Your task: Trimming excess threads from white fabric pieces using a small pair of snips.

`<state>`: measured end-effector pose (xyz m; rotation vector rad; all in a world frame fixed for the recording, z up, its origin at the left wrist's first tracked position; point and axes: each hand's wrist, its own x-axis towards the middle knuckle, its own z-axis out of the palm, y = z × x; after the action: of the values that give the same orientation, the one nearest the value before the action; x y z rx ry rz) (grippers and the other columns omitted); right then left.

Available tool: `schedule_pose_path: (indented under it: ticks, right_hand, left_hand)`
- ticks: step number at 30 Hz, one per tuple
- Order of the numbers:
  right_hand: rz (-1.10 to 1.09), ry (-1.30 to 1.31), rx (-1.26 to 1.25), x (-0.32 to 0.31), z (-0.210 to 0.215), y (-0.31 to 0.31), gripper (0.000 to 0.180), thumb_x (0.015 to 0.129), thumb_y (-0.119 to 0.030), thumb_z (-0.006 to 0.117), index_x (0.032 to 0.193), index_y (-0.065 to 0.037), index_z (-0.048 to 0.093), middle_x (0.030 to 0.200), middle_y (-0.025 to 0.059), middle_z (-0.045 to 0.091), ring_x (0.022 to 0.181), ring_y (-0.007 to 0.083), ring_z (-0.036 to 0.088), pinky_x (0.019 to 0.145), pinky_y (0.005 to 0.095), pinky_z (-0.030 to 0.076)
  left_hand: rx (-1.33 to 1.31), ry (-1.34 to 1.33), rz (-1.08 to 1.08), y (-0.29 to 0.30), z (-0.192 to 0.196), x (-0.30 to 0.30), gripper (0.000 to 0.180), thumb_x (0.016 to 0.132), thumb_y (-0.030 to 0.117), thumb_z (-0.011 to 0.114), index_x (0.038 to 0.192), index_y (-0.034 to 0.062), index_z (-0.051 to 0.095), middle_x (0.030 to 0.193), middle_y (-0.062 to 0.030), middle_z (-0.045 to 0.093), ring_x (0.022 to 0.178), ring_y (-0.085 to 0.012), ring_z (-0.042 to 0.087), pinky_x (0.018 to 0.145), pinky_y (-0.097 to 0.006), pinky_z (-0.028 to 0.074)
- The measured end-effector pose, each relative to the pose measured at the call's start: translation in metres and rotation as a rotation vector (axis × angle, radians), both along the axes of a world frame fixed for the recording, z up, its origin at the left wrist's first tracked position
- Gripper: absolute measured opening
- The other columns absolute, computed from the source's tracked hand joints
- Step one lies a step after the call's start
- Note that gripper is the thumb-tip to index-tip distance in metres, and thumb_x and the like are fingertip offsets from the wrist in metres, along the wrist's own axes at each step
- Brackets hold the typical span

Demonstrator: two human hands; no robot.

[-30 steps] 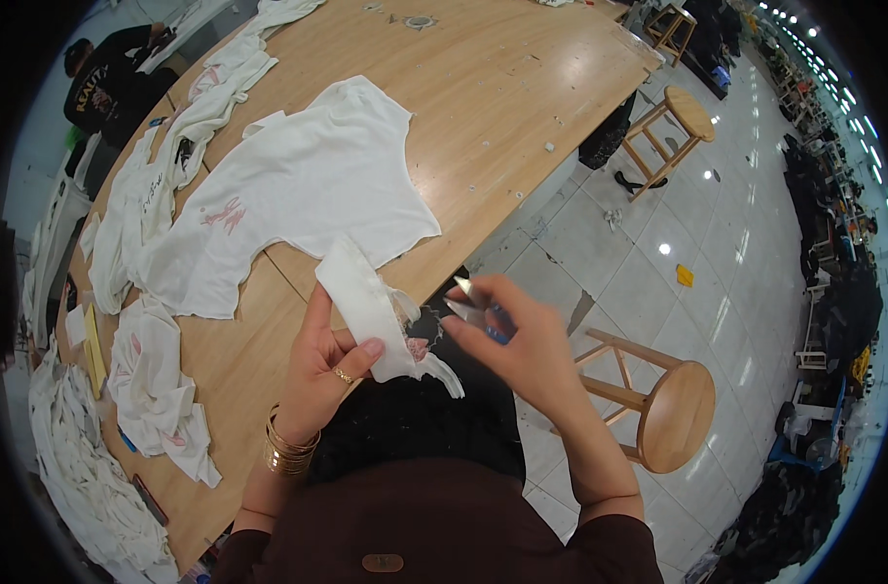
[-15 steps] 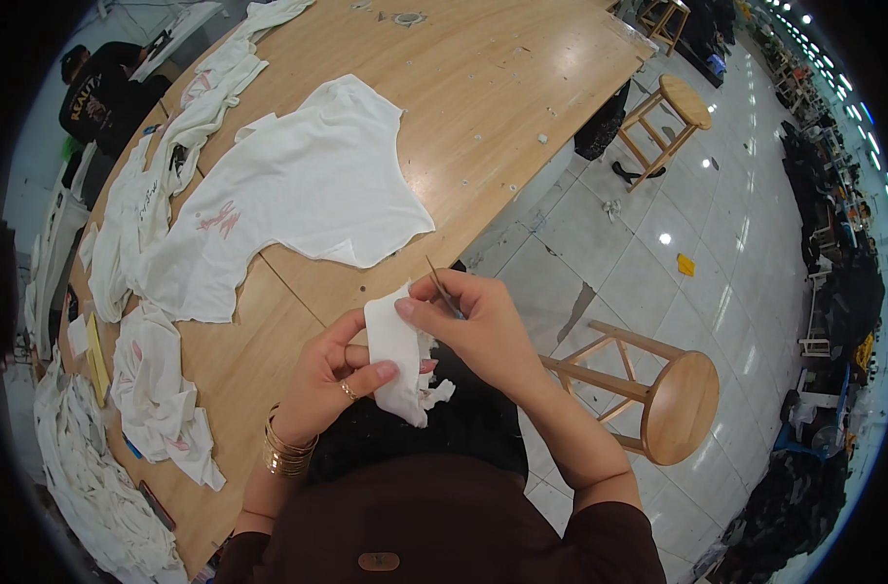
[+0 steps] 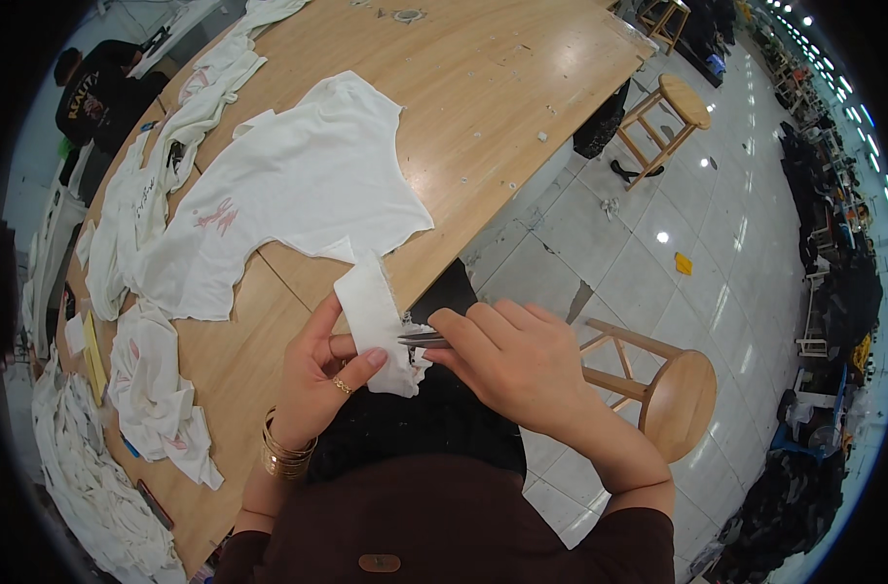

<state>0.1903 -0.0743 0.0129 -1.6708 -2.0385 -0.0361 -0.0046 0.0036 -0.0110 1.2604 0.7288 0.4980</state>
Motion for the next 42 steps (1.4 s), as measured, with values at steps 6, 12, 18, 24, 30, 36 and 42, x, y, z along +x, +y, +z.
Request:
schedule_pose_path:
  ticks: [6, 12, 18, 24, 30, 36, 42]
  right_hand:
    - [0.025, -0.082, -0.005, -0.0001, 0.0005, 0.0010, 0.027, 0.068, -0.023, 0.073, 0.090, -0.013, 0.062, 0.064, -0.0031, 0.049, 0.056, 0.0125, 0.049, 0.050, 0.0260, 0.038]
    - [0.035, -0.116, -0.011, 0.0006, 0.0038, 0.0030, 0.028, 0.067, -0.023, 0.074, 0.090, -0.013, 0.062, 0.065, -0.0038, 0.050, 0.057, 0.0121, 0.049, 0.050, 0.0254, 0.037]
    - [0.043, -0.157, 0.000, 0.0008, 0.0058, 0.0033, 0.027, 0.068, -0.023, 0.073, 0.090, -0.015, 0.061, 0.064, -0.0043, 0.047, 0.057, 0.0111, 0.047, 0.050, 0.0250, 0.035]
    - [0.060, -0.156, 0.014, 0.0006, 0.0056, 0.0043, 0.026, 0.068, -0.023, 0.073, 0.090, -0.016, 0.060, 0.062, -0.0041, 0.043, 0.056, 0.0110, 0.045, 0.049, 0.0252, 0.032]
    - [0.057, -0.131, 0.029, 0.0006, 0.0001, 0.0055, 0.025, 0.068, -0.023, 0.073, 0.088, -0.015, 0.060, 0.062, -0.0039, 0.043, 0.055, 0.0111, 0.044, 0.049, 0.0252, 0.032]
    - [0.058, -0.148, 0.039, 0.0000, 0.0008, 0.0055, 0.023, 0.068, -0.022, 0.073, 0.085, -0.016, 0.059, 0.062, -0.0040, 0.042, 0.055, 0.0110, 0.043, 0.049, 0.0254, 0.030]
    - [0.070, -0.155, 0.038, 0.0008, 0.0014, 0.0050, 0.024, 0.066, -0.022, 0.074, 0.084, -0.016, 0.058, 0.062, -0.0042, 0.041, 0.056, 0.0109, 0.043, 0.049, 0.0254, 0.030]
  left_hand:
    - [-0.029, -0.037, 0.047, -0.0026, 0.0036, 0.0028, 0.066, 0.085, 0.002, 0.058, 0.139, -0.0016, 0.020, 0.089, -0.0073, 0.067, 0.077, -0.0038, 0.057, 0.066, -0.017, 0.045]
    - [-0.040, -0.065, 0.055, -0.0036, 0.0042, 0.0031, 0.066, 0.086, 0.002, 0.058, 0.139, -0.0017, 0.020, 0.092, -0.0087, 0.067, 0.080, -0.0049, 0.058, 0.068, -0.018, 0.046]
    - [0.040, 0.012, 0.052, -0.0041, 0.0020, 0.0012, 0.066, 0.084, 0.003, 0.060, 0.138, -0.0020, 0.022, 0.088, -0.0081, 0.068, 0.077, -0.0039, 0.058, 0.066, -0.017, 0.046]
    - [0.051, 0.021, 0.057, -0.0044, 0.0010, 0.0023, 0.065, 0.084, 0.003, 0.061, 0.137, -0.0024, 0.024, 0.086, -0.0073, 0.068, 0.074, -0.0034, 0.058, 0.065, -0.017, 0.046]
    - [0.036, -0.014, 0.084, -0.0043, -0.0018, 0.0030, 0.065, 0.083, 0.003, 0.061, 0.137, -0.0028, 0.024, 0.085, -0.0076, 0.068, 0.075, -0.0041, 0.058, 0.066, -0.018, 0.047]
    - [0.031, -0.023, 0.090, -0.0048, -0.0027, 0.0034, 0.065, 0.083, 0.002, 0.061, 0.137, -0.0032, 0.024, 0.085, -0.0081, 0.068, 0.076, -0.0045, 0.059, 0.066, -0.018, 0.047]
    - [0.028, -0.025, 0.092, -0.0047, -0.0027, 0.0040, 0.065, 0.083, 0.003, 0.062, 0.136, -0.0027, 0.025, 0.085, -0.0080, 0.068, 0.075, -0.0047, 0.059, 0.066, -0.019, 0.048]
